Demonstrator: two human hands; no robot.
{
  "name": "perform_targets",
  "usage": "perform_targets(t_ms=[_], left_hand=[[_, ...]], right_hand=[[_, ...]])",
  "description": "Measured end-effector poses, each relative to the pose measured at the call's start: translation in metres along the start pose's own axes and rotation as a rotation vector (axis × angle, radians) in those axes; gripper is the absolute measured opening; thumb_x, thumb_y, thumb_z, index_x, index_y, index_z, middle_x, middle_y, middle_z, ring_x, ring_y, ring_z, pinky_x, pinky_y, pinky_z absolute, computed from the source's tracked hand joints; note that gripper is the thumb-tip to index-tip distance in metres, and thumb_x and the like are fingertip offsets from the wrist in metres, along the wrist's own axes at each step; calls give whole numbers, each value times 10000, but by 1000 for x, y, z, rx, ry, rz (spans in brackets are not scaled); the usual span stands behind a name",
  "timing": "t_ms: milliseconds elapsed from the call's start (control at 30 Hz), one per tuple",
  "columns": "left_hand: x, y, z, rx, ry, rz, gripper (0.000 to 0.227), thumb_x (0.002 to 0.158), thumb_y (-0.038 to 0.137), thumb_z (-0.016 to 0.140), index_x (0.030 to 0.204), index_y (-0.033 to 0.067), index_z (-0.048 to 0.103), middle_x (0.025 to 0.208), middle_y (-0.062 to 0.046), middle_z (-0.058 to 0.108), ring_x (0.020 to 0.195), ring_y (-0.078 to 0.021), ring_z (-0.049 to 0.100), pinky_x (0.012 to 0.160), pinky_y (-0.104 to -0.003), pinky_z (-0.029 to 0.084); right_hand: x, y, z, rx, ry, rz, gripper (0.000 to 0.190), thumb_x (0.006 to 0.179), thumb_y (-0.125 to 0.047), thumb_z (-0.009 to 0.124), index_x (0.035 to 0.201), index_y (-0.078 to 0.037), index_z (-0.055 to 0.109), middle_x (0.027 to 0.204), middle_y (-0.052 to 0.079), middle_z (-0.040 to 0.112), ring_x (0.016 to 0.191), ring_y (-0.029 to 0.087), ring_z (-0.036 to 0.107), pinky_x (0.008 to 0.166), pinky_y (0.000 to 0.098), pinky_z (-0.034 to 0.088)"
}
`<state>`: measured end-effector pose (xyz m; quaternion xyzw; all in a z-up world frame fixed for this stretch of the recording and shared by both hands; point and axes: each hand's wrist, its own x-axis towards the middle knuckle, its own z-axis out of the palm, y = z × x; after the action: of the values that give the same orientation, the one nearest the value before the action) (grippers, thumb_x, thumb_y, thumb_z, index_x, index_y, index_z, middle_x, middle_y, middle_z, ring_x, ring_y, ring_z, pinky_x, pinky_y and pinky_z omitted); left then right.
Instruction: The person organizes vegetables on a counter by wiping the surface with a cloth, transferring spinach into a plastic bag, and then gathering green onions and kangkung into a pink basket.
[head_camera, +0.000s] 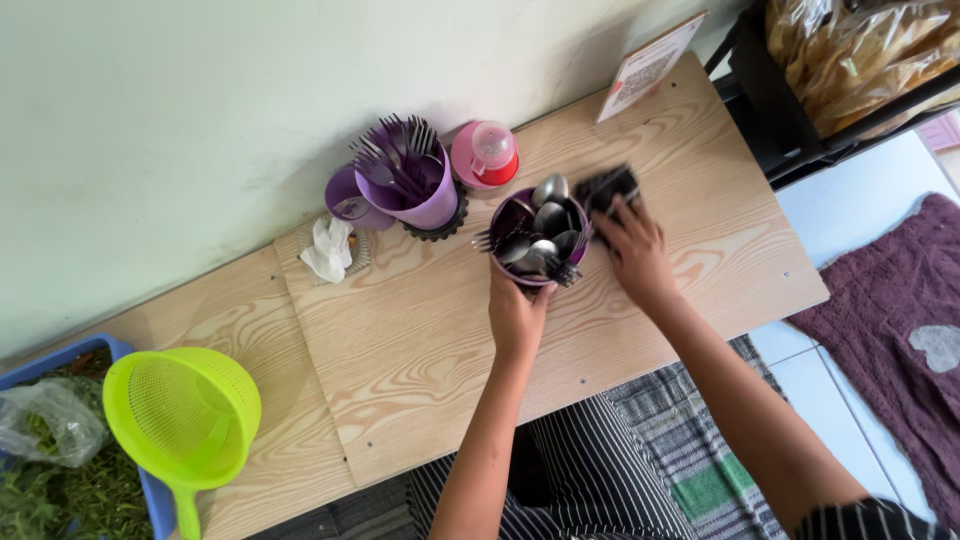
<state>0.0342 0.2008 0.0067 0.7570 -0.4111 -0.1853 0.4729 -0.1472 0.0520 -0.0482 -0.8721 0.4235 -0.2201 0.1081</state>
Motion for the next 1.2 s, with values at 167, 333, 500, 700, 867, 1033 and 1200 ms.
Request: perform_targets(t_ms=[167,333,500,700,867,1033,1200], left_hand=[[27,8,32,-23,27,99,1079,731,209,906,1543,-72,254,1476,-314,490,1299,-451,566,1041,-447,510],[59,13,60,-9,36,226,1075,772,193,884,1561,-67,201,1561,-314,389,1391,-472,481,1110,-454,479],[93,25,84,0,-44,147,1104,741,200,878,1549,-71,176,1553,-321,374,1374,-474,470,1060,-453,484],[116,13,110,206,108,189,1069,736,271,888,1489,-102,227,1467,-324,434,1331,-472,507,1016,-460,515],[148,5,115,496,-7,55,851,742,448,883,1257,-61,435,1188,-224,626,1083,-359,663,822,-399,586],[167,11,118,564,14,52,757,725,481,891,1108,-26,481,988,-179,664,904,-317,699,761,-371,593],[154,15,115,574,-63,-13,657,804,474,857,1059,-18,504,1011,-178,659,963,-340,669,736,-416,586]], right_hand=[[-10,52,-34,0,22,111,678,827,-24,716,1466,-220,608,1597,153,478,1470,407,441,1223,520,386],[9,62,-33,-111,90,212,642,848,-37,725,1462,-192,624,1581,185,477,1424,446,451,1128,568,393],[-10,40,-26,-90,-33,-9,588,844,-98,745,1405,-235,632,1558,153,496,1430,425,459,1078,565,405],[19,117,-47,-193,93,329,639,884,-66,727,1489,-232,606,1608,152,486,1489,407,399,1188,567,365],[12,104,-39,-196,75,345,648,908,-99,736,1520,-237,572,1625,180,434,1481,414,371,1153,585,359],[-37,22,-33,-173,-95,156,684,823,-101,763,1455,-276,573,1624,101,416,1510,386,330,1174,577,343],[-36,10,-38,-159,-126,110,665,832,-50,731,1441,-279,598,1617,84,436,1496,350,372,1162,562,371]])
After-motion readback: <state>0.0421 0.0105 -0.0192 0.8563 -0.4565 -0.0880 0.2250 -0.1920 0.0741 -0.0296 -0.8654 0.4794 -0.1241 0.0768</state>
